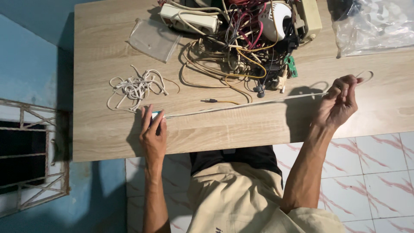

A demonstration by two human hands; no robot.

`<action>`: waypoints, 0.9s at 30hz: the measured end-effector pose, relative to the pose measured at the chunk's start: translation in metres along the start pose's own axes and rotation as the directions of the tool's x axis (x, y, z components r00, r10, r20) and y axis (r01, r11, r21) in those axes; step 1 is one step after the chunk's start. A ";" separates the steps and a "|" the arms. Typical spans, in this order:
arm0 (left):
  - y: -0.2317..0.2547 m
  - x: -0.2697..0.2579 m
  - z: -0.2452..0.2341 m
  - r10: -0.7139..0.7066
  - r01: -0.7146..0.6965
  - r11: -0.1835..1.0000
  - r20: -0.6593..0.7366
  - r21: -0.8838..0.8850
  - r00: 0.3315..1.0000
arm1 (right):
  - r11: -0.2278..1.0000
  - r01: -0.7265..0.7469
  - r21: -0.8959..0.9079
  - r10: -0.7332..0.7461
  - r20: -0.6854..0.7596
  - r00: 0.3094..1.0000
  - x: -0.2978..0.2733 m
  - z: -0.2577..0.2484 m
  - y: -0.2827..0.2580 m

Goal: The person picks up a cable from a table, straightens it, and then coils the cable using a blue plastic winder before placing it back on the table and putting a plastic bag over it.

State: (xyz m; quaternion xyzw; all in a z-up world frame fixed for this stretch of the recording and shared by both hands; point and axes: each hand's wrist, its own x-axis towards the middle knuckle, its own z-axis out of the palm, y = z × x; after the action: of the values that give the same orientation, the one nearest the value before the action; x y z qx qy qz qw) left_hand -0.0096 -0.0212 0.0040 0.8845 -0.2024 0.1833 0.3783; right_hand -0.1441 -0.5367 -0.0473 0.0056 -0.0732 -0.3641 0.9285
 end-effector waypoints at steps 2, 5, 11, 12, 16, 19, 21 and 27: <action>0.000 0.000 0.000 -0.004 0.004 1.000 0.006 -0.005 1.000 | 0.997 -0.027 0.067 0.026 0.023 0.999 0.002 -0.010 -0.002; 0.001 0.000 -0.001 -0.010 0.010 1.000 0.010 -0.012 1.000 | 0.997 -0.065 0.046 0.062 0.053 0.997 0.004 -0.017 -0.006; 0.002 0.000 -0.002 -0.011 0.011 1.000 0.011 -0.011 1.000 | 0.983 -0.040 -0.178 0.015 -0.141 0.990 -0.011 -0.010 -0.009; 0.002 0.000 -0.002 -0.013 0.013 1.000 0.010 -0.012 1.000 | 0.977 -0.056 -0.206 0.030 -0.124 0.992 -0.013 -0.012 -0.009; 0.000 -0.001 0.000 -0.001 0.001 1.000 -0.001 -0.015 1.000 | 0.937 -0.060 -0.344 0.036 -0.075 0.997 -0.018 -0.009 -0.008; 0.000 -0.001 0.000 -0.009 0.009 1.000 -0.002 -0.022 1.000 | 0.909 -0.027 -0.415 -0.119 -0.322 0.939 -0.018 0.009 -0.001; 0.000 -0.001 0.000 -0.001 0.001 1.000 -0.004 -0.006 1.000 | 0.791 -0.031 -0.611 -0.204 -0.312 0.928 -0.022 0.016 -0.003; -0.001 -0.002 0.000 -0.008 0.008 1.000 0.004 -0.003 1.000 | 0.438 -0.109 -0.892 -0.210 -0.219 0.953 -0.014 0.024 -0.061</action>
State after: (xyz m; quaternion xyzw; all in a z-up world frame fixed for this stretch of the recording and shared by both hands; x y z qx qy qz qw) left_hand -0.0107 -0.0197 0.0027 0.8851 -0.1999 0.1799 0.3799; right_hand -0.1989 -0.5712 -0.0289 -0.4297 0.2714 -0.3699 0.7778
